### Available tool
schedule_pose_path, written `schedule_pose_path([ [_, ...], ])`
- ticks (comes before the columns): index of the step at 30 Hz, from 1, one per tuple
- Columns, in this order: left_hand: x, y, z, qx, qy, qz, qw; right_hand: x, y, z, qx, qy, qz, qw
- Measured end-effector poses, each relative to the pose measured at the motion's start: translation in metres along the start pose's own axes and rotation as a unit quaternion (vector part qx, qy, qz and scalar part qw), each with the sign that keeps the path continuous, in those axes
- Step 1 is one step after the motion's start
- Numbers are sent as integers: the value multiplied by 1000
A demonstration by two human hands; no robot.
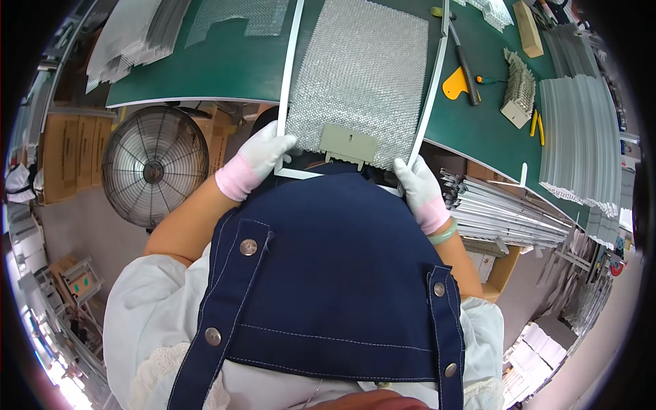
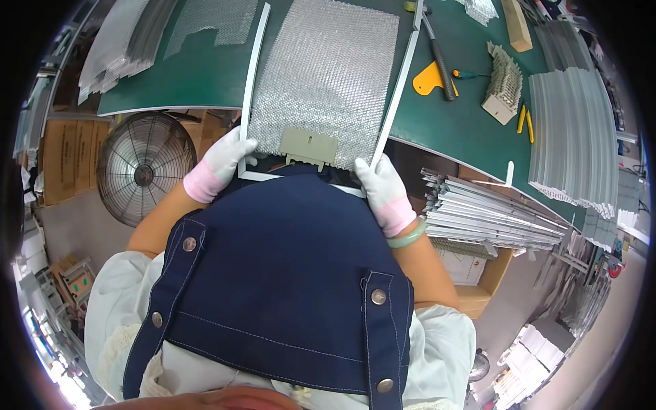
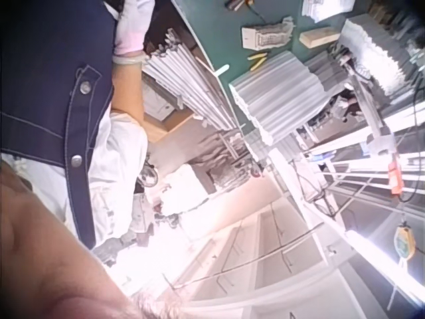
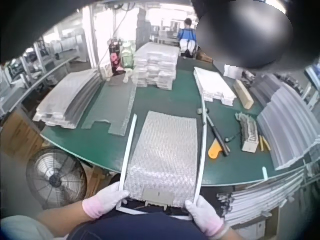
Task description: The person assembles air filters by placing a mesh sheet onto a workbench, inserting a plastic connector, and fitting two white plastic strips along the edges. They then use a handheld stapler to secure the strips to the mesh, completing the assembly of one unit before repeating the process with a new set of materials.
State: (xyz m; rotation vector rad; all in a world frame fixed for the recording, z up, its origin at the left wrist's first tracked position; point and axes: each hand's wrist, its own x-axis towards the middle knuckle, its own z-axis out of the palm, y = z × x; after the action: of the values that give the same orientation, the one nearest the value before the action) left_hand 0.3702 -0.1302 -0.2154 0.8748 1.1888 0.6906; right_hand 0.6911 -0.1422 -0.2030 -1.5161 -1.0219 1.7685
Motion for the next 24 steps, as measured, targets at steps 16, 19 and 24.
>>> schedule_pose_path([
  [16,24,7,34,-246,44,77,965,26,1,13,204,128,-45,969],
  [19,24,10,38,-213,115,36,970,41,2,6,346,113,25,931],
  [24,35,2,23,-151,92,33,984,29,-12,25,330,154,19,931],
])
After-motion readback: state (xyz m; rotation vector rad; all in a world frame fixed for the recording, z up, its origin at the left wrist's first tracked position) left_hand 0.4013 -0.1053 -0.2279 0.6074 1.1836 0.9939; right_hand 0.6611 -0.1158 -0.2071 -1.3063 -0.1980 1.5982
